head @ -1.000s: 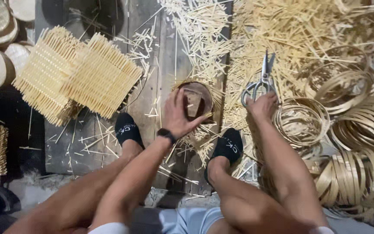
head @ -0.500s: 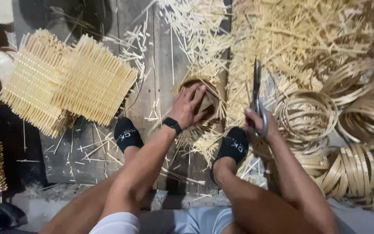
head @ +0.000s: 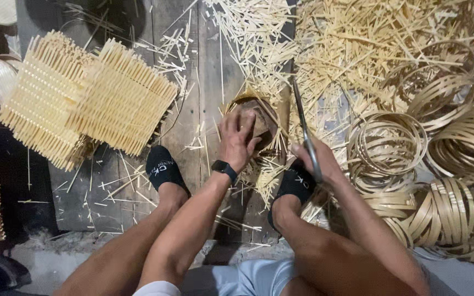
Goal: The person sits on the floor of a bamboo craft workshop and assembles round bamboo baskets. They hold a woven bamboo mat over a wooden block, trim excess bamboo strips with scissors, bend a bamboo rim ring around the mat, and press the rim and mat together to form finished baskets.
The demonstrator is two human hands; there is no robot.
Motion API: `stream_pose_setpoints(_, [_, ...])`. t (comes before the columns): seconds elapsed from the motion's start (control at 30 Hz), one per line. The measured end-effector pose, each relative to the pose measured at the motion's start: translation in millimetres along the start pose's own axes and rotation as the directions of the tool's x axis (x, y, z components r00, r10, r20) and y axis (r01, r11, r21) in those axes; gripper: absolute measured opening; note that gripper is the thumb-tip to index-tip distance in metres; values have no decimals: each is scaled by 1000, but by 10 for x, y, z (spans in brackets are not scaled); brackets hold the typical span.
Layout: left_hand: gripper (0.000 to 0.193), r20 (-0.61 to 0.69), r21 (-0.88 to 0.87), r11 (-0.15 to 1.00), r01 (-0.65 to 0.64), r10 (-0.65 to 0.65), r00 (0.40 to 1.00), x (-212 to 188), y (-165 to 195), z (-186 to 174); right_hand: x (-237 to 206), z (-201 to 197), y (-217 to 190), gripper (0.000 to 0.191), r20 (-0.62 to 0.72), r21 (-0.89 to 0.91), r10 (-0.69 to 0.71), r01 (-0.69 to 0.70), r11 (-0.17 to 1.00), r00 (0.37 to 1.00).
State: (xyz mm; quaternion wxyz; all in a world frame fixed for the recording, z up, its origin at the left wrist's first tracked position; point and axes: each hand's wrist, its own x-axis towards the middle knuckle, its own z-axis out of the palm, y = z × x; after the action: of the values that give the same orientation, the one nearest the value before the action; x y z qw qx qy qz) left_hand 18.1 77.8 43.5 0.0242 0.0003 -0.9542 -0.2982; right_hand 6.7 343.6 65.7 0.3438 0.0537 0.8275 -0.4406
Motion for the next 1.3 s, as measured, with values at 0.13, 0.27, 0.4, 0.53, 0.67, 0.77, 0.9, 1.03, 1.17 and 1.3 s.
stream_pose_setpoints(0.13, [102,-141,-294,912,287,-338,931,-64,238,232,88,-124,35,50,-161,-537,-232,111,836,959])
stream_pose_setpoints(0.27, [102,-99,-99,975,197,-207,973,-72,332,241,226,-86,48,56,-251,-621,-230,26,783,940])
stream_pose_setpoints(0.4, [95,-71,-134,965,225,-236,969,-79,389,109,251,-187,187,26,-64,-681,27,-64,730,998])
stream_pose_setpoints(0.53, [95,-144,-82,980,183,-193,970,-44,507,143,284,-312,170,38,-125,-689,-74,-33,724,989])
stream_pose_setpoints(0.67, [96,-79,-88,987,133,-140,987,24,494,171,327,-322,-4,37,-129,-738,-57,-58,672,990])
stream_pose_setpoints(0.77, [95,-71,-201,979,30,-45,996,20,420,128,297,-437,-9,34,-57,-672,56,-80,736,997])
stream_pose_setpoints(0.9, [96,0,-137,987,81,-82,997,3,434,125,323,-479,68,31,-46,-755,5,-38,654,999])
stream_pose_setpoints(1.03, [96,17,-153,988,25,-22,1000,65,454,90,384,-428,136,48,-76,-784,-131,22,621,989])
stream_pose_setpoints(1.17, [101,214,149,989,-17,-16,977,99,436,5,315,-538,145,35,-44,-742,-8,-27,670,999])
stream_pose_setpoints(1.3, [113,122,-94,992,82,-70,990,109,515,33,239,-605,-5,48,-40,-717,-42,0,697,998])
